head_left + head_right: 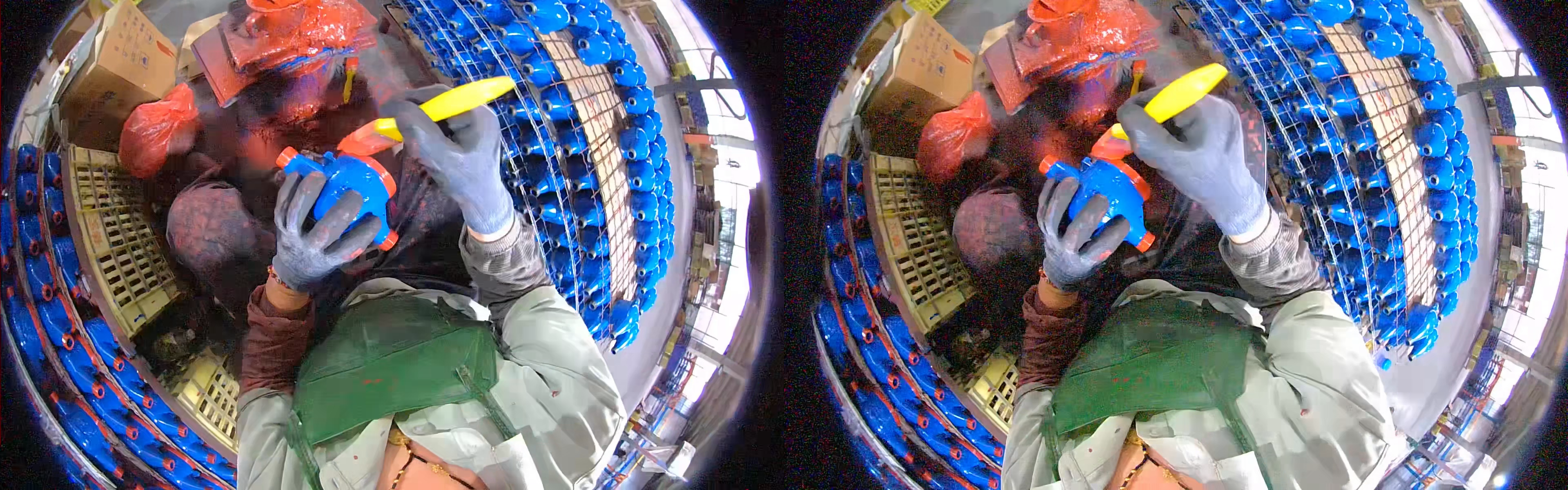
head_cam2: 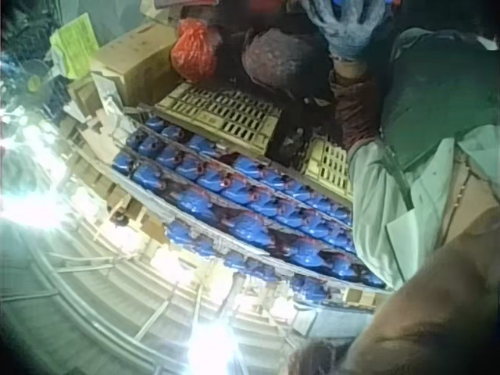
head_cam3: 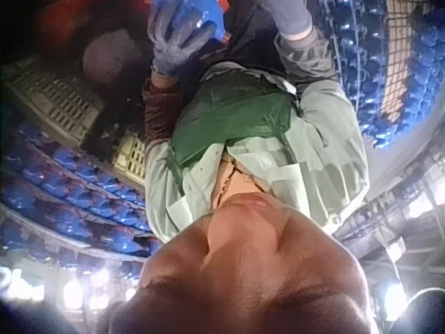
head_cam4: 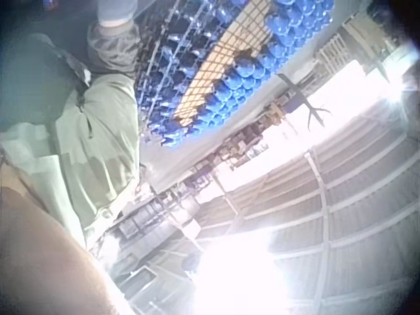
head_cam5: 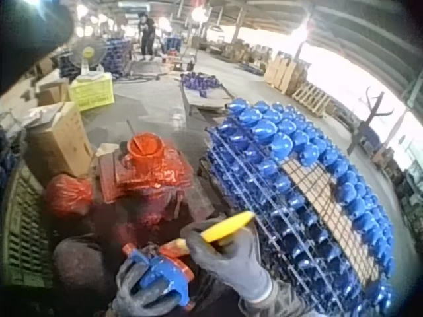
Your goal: The person applies red paint to the inner and outer surfaces of a blue metal component using a paintbrush.
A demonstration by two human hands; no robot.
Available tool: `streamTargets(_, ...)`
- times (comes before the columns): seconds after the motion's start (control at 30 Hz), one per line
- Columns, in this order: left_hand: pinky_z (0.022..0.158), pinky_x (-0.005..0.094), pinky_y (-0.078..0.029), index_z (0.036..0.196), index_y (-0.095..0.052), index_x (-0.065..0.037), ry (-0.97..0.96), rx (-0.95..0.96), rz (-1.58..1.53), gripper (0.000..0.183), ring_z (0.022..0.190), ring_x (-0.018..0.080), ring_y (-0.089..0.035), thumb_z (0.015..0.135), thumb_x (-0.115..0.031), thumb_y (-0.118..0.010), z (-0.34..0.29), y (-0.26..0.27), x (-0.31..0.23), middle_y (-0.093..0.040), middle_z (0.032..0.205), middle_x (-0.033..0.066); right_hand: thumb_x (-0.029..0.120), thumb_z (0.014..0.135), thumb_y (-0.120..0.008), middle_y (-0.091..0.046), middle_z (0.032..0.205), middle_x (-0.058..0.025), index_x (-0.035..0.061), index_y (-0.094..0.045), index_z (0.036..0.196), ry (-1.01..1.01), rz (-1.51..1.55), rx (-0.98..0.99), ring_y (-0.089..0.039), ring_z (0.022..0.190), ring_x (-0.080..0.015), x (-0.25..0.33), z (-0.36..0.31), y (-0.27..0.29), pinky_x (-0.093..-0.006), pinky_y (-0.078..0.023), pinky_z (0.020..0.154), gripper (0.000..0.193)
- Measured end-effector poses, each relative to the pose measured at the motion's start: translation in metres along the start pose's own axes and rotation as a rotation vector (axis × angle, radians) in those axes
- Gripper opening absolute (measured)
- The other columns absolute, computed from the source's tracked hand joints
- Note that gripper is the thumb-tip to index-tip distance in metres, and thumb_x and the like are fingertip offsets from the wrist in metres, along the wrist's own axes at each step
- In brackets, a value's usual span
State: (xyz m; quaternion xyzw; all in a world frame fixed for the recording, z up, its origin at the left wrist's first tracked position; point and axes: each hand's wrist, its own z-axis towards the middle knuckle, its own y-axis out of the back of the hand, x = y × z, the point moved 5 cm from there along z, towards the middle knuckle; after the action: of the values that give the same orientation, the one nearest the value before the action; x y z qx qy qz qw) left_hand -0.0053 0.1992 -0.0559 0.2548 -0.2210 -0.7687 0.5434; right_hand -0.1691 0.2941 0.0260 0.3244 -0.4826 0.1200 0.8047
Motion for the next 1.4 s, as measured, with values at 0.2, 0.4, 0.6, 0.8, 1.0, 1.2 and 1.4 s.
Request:
streamTargets(0.2, 0.098, 0.0548, -0.041, 0.097, -0.065, -0.037, -0.001, 0.047, -0.004, 0.034, 0.118, 0.0327, -0.045, 0.067, -0.028, -0.075, -0.004, -0.01, -0.009, -0.052, 0.123, -0.0048, 0.014, 0.08, -0.072, -0.067, 0.065, -0.0062, 0.0013, -0.07, 0.087, 0.039, -0.349, 0.107, -0.064, 0.057, -0.0115, -0.003, 0.012, -0.004, -0.0259, -0.049, 0.054, 0.015)
streamTargets(0.4, 0.099, 0.0533, -0.042, 0.099, -0.065, -0.036, 0.0, 0.095, 0.005, 0.033, 0.117, 0.0321, -0.048, 0.068, -0.03, -0.074, -0.006, -0.013, -0.013, -0.053, 0.124, -0.0052, 0.019, 0.07, -0.074, -0.063, 0.068, -0.0039, 0.0171, -0.068, 0.08, 0.226, -0.559, 0.161, -0.06, 0.055, -0.0212, -0.006, 0.006, -0.005, -0.0375, -0.044, 0.045, 0.012)
streamTargets(0.6, 0.099, 0.0532, -0.042, 0.102, -0.065, -0.037, 0.011, 0.121, -0.017, 0.037, 0.119, 0.0318, -0.046, 0.068, -0.03, -0.074, -0.001, -0.013, -0.01, -0.051, 0.126, -0.0061, 0.022, 0.072, -0.075, -0.062, 0.061, -0.0041, 0.0124, -0.069, 0.077, 0.103, -0.3, 0.035, -0.059, 0.05, -0.0232, -0.011, 0.01, 0.008, -0.0338, -0.048, 0.048, 0.012)
streamTargets(0.8, 0.099, 0.053, -0.042, 0.104, -0.064, -0.039, 0.005, 0.148, -0.016, 0.037, 0.12, 0.0316, -0.045, 0.069, -0.03, -0.073, -0.001, -0.016, -0.011, -0.051, 0.126, -0.0065, 0.03, 0.074, -0.075, -0.056, 0.053, -0.0081, 0.0091, -0.064, 0.067, 0.123, -0.375, 0.028, -0.058, 0.047, -0.0267, -0.02, 0.025, -0.001, -0.0379, -0.043, 0.045, 0.025)
streamTargets(1.0, 0.099, 0.0532, -0.042, 0.103, -0.064, -0.039, -0.02, 0.129, -0.022, 0.037, 0.12, 0.0312, -0.045, 0.069, -0.028, -0.072, -0.002, -0.016, -0.013, -0.052, 0.125, -0.0056, 0.025, 0.073, -0.074, -0.052, 0.055, -0.0066, 0.0228, -0.066, 0.075, 0.291, -0.493, 0.171, -0.054, 0.046, -0.026, -0.017, 0.019, 0.0, -0.0396, -0.039, 0.043, 0.008)
streamTargets(1.2, 0.1, 0.0537, -0.041, 0.103, -0.063, -0.037, 0.07, 0.098, -0.055, 0.038, 0.119, 0.0325, -0.047, 0.067, -0.027, -0.073, -0.003, -0.015, -0.007, -0.052, 0.124, -0.0043, 0.013, 0.073, -0.072, -0.064, 0.064, -0.0058, 0.0078, -0.068, 0.076, -0.049, -0.197, 0.082, -0.062, 0.053, -0.0214, -0.019, 0.0, 0.011, -0.0326, -0.048, 0.05, 0.007)
streamTargets(1.4, 0.097, 0.0562, -0.043, 0.105, -0.063, -0.034, 0.121, 0.075, -0.08, 0.039, 0.117, 0.0367, -0.047, 0.068, -0.029, -0.075, -0.003, -0.011, 0.005, -0.051, 0.126, 0.0017, -0.001, 0.074, -0.066, -0.067, 0.086, -0.0045, 0.0132, -0.065, 0.097, 0.215, -0.348, 0.013, -0.065, 0.071, -0.0202, -0.012, -0.039, 0.018, -0.0318, -0.051, 0.06, 0.028)
